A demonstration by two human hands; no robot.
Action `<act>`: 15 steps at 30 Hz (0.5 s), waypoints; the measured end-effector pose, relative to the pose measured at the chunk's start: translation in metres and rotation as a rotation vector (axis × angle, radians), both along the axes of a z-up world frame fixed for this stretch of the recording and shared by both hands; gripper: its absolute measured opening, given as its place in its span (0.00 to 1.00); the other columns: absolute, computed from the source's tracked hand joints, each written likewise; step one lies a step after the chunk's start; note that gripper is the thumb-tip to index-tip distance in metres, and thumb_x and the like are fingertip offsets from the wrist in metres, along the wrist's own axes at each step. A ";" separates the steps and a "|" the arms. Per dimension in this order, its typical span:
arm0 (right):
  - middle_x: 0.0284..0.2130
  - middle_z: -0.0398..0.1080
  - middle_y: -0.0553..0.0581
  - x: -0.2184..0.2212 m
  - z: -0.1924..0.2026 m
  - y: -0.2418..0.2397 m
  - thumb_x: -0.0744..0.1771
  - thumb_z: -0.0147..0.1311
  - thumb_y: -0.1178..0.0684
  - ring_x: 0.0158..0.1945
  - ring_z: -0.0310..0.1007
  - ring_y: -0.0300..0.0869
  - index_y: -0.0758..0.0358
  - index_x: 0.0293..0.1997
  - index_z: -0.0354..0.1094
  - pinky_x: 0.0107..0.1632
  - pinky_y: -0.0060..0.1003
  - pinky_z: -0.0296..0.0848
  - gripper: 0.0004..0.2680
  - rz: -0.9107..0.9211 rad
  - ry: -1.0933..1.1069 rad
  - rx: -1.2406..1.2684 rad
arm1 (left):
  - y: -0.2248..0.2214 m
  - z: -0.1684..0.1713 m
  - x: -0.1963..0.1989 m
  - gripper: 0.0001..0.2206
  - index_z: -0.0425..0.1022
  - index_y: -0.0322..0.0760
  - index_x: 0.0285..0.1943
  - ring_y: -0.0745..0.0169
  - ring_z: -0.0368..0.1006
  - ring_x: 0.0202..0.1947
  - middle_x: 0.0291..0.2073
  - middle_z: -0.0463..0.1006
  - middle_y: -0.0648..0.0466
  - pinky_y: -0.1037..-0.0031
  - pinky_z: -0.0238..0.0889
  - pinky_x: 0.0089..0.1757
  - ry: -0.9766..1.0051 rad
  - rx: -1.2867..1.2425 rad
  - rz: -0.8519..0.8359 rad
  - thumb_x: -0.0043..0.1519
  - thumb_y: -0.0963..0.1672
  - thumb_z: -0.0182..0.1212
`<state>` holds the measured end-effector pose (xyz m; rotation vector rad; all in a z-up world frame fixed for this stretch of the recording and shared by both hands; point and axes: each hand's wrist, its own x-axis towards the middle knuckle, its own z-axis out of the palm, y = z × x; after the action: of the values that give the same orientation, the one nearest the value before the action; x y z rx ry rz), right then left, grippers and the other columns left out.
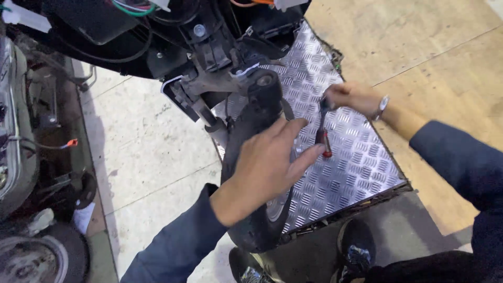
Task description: Disconnecting electrical wiring connectors and using a socket wrench on the front assembly of a motorcycle.
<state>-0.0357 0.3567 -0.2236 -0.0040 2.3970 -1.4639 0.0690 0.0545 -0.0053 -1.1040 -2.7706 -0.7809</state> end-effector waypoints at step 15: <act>0.20 0.59 0.53 0.126 0.132 -0.111 0.68 0.52 0.57 0.20 0.58 0.38 0.70 0.45 0.58 0.22 0.30 0.60 0.07 0.136 -0.075 -0.814 | -0.033 -0.032 0.009 0.14 0.64 0.40 0.48 0.44 0.82 0.30 0.25 0.82 0.50 0.60 0.71 0.29 -0.401 0.243 -0.129 0.57 0.42 0.62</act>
<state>0.0901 0.2460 -0.0911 -0.2875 1.5549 -2.1971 0.0780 0.0212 -0.0368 -1.1981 -2.8145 -1.4576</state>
